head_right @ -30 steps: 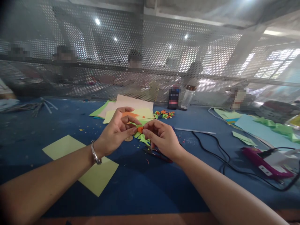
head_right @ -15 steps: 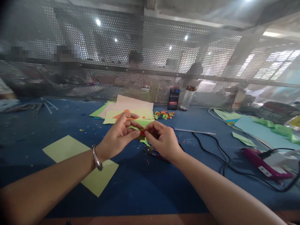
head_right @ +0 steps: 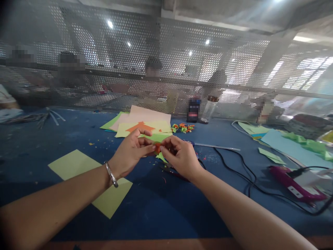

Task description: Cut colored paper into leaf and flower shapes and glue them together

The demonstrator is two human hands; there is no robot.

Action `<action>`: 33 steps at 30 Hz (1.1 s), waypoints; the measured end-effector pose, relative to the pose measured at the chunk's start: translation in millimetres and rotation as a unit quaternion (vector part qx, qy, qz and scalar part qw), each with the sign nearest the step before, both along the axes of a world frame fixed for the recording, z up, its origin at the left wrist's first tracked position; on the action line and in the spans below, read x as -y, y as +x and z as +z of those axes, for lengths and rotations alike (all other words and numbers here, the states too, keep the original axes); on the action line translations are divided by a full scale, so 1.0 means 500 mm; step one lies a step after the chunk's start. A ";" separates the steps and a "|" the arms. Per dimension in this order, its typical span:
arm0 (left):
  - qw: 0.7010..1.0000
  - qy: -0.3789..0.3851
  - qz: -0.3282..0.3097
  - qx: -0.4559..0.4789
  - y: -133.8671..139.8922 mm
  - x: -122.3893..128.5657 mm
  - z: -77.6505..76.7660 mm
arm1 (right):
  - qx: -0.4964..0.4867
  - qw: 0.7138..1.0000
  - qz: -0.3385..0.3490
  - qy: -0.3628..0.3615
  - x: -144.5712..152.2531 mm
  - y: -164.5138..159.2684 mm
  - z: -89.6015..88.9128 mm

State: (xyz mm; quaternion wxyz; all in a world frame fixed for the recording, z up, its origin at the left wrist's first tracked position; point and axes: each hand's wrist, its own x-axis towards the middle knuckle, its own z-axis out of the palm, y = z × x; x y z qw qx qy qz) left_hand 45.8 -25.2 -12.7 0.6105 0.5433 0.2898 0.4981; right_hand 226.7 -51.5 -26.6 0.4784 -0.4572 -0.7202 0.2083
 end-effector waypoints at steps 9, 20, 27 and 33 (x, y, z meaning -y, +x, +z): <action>0.999 0.036 -0.001 -0.019 -0.003 0.000 0.002 | 0.002 1.000 -0.001 -0.002 0.001 0.001 0.004; 0.994 -0.082 0.015 0.071 0.014 0.024 0.003 | 0.000 0.999 -0.015 0.035 -0.001 -0.004 -0.004; 0.981 -0.165 0.049 0.094 0.018 0.036 0.017 | 0.057 0.995 -0.026 0.081 -0.002 -0.003 0.000; 0.972 -0.205 0.063 0.094 0.025 0.038 0.012 | 0.096 0.991 -0.036 0.090 -0.005 0.001 0.000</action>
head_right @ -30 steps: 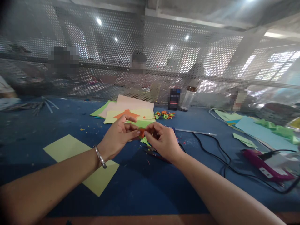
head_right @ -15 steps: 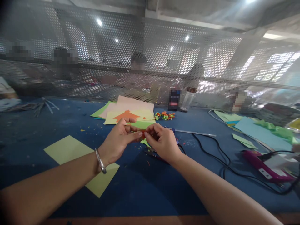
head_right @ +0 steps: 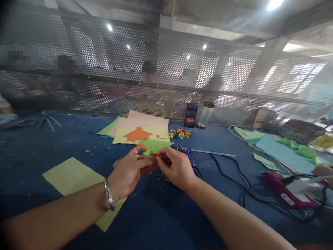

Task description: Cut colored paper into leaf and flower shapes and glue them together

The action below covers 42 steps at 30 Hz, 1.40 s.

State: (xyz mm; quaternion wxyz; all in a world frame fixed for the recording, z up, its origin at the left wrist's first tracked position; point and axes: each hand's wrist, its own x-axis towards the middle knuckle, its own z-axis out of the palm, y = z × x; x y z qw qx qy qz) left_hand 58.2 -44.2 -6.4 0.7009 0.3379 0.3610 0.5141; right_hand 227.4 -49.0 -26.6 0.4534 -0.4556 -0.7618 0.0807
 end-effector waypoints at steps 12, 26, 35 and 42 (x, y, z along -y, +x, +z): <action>0.986 0.147 -0.017 -0.076 -0.007 -0.026 -0.020 | 0.025 0.999 0.023 0.008 0.002 0.002 0.002; 0.897 0.373 -0.097 -0.217 -0.031 -0.037 -0.015 | -0.087 0.993 -0.008 -0.080 -0.003 0.003 0.014; 0.899 0.362 -0.024 -0.247 -0.037 -0.047 -0.017 | -0.066 0.989 0.000 -0.130 -0.022 0.030 0.023; 0.948 0.236 0.027 -0.213 -0.049 -0.074 -0.012 | 0.214 0.921 -0.207 -0.253 -0.078 0.164 0.042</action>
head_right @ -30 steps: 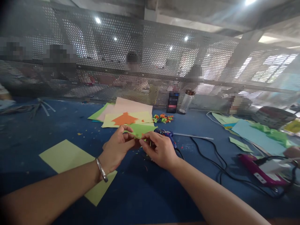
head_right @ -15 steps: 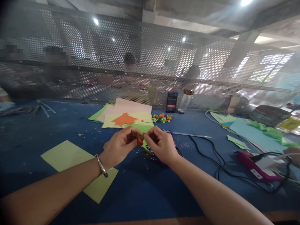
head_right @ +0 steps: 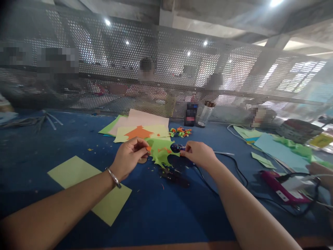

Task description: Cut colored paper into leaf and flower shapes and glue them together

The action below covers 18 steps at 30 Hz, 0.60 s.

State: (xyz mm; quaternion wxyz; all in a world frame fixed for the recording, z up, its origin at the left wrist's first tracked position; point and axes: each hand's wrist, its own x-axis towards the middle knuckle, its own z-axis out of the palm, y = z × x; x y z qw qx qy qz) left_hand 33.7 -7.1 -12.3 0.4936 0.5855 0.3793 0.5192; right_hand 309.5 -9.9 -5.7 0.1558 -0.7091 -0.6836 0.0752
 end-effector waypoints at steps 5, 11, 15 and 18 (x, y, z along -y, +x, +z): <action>0.999 -0.029 0.018 0.020 -0.003 -0.012 0.001 | -0.039 0.998 -0.025 -0.038 -0.029 0.042 -0.028; 0.999 -0.041 0.015 0.015 -0.007 -0.013 0.000 | -0.221 0.970 -0.050 -0.090 -0.043 0.039 -0.045; 0.999 -0.032 0.023 0.018 -0.010 -0.020 -0.002 | -0.389 0.916 -0.074 -0.068 -0.045 0.038 -0.042; 0.998 -0.036 0.038 0.028 -0.012 -0.031 -0.006 | -0.505 0.859 -0.083 -0.010 -0.047 0.039 -0.032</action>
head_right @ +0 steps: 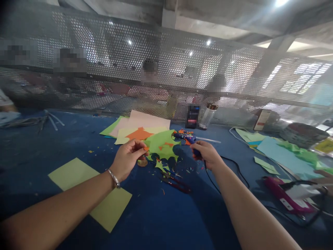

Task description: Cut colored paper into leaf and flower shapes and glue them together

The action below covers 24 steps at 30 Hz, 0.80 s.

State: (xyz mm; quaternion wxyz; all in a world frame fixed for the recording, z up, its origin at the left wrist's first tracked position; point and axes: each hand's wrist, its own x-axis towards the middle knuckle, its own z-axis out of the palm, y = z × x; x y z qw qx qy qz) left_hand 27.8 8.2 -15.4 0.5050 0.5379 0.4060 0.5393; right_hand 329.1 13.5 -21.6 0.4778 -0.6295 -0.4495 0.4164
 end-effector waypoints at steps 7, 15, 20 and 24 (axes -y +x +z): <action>1.000 -0.003 0.012 0.006 0.001 -0.021 -0.017 | -0.191 0.979 -0.028 0.068 0.006 -0.003 0.024; 0.999 0.016 -0.012 0.036 0.005 -0.021 -0.010 | -0.394 0.910 0.073 0.106 0.033 -0.028 0.064; 0.999 0.014 -0.015 0.050 0.005 -0.020 -0.006 | -0.439 0.880 0.124 0.129 0.056 -0.053 0.080; 0.999 0.013 -0.007 0.043 0.007 -0.020 -0.005 | -0.443 0.873 0.151 0.138 0.069 -0.069 0.087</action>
